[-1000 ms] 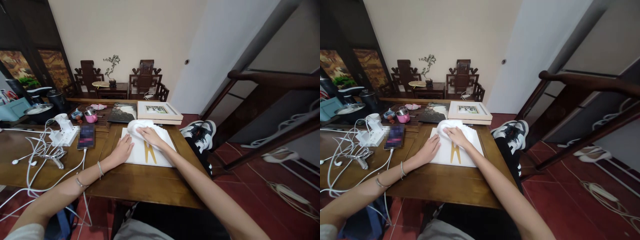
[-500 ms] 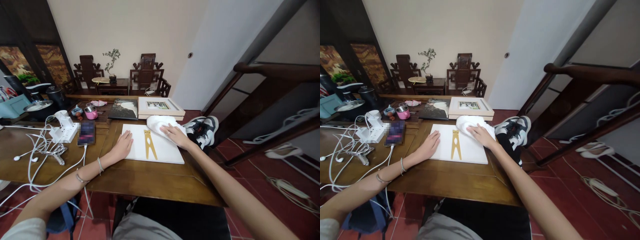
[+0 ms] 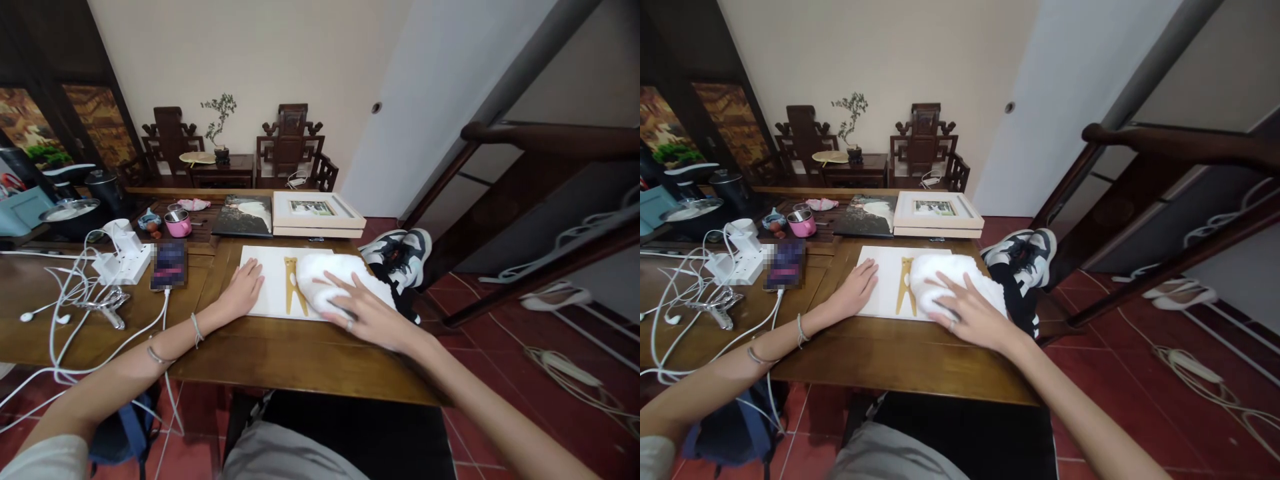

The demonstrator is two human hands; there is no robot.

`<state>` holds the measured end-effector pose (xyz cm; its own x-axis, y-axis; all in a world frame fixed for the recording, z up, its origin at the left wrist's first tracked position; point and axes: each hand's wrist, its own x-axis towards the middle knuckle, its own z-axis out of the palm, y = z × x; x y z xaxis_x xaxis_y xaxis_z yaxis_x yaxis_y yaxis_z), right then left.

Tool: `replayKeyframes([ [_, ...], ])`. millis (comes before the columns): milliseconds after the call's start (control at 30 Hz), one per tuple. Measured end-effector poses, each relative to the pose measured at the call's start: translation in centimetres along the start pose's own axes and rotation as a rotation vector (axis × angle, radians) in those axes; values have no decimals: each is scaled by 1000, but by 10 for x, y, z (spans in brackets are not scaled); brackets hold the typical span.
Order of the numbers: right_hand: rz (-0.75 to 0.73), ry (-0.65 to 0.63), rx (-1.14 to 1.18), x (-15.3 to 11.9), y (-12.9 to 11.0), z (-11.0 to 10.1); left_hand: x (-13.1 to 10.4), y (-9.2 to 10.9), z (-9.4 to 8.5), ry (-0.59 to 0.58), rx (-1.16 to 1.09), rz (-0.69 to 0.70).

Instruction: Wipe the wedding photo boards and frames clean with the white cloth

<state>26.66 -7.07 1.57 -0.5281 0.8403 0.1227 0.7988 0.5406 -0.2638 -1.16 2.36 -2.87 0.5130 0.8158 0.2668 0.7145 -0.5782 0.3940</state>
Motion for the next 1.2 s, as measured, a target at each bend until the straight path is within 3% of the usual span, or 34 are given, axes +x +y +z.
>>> replayKeyframes([
  [133,110,2,-105,58,32,1,0,-2,0,7,-8,11],
  [233,143,19,-184,77,40,5,0,-3,0,6,-8,14],
  [333,93,34,-202,61,25,9,0,-1,0,-1,-6,17],
  [533,-36,25,-78,-15,-29,6,-1,1,-1,4,-16,9],
  [633,-49,8,-33,-31,-35,3,0,0,-1,-5,-7,11],
  [733,-15,-20,20,-16,-19,1,0,0,-1,-13,3,12],
  [900,95,-38,6,52,17,-2,-1,0,-3,-25,10,7],
  [1000,169,-20,-30,82,24,0,-1,1,-4,-32,14,2],
  [1100,144,-4,-44,81,10,4,-1,1,-4,-25,16,2],
  [1200,3,-9,-34,52,-22,6,0,1,-2,-16,20,6],
])
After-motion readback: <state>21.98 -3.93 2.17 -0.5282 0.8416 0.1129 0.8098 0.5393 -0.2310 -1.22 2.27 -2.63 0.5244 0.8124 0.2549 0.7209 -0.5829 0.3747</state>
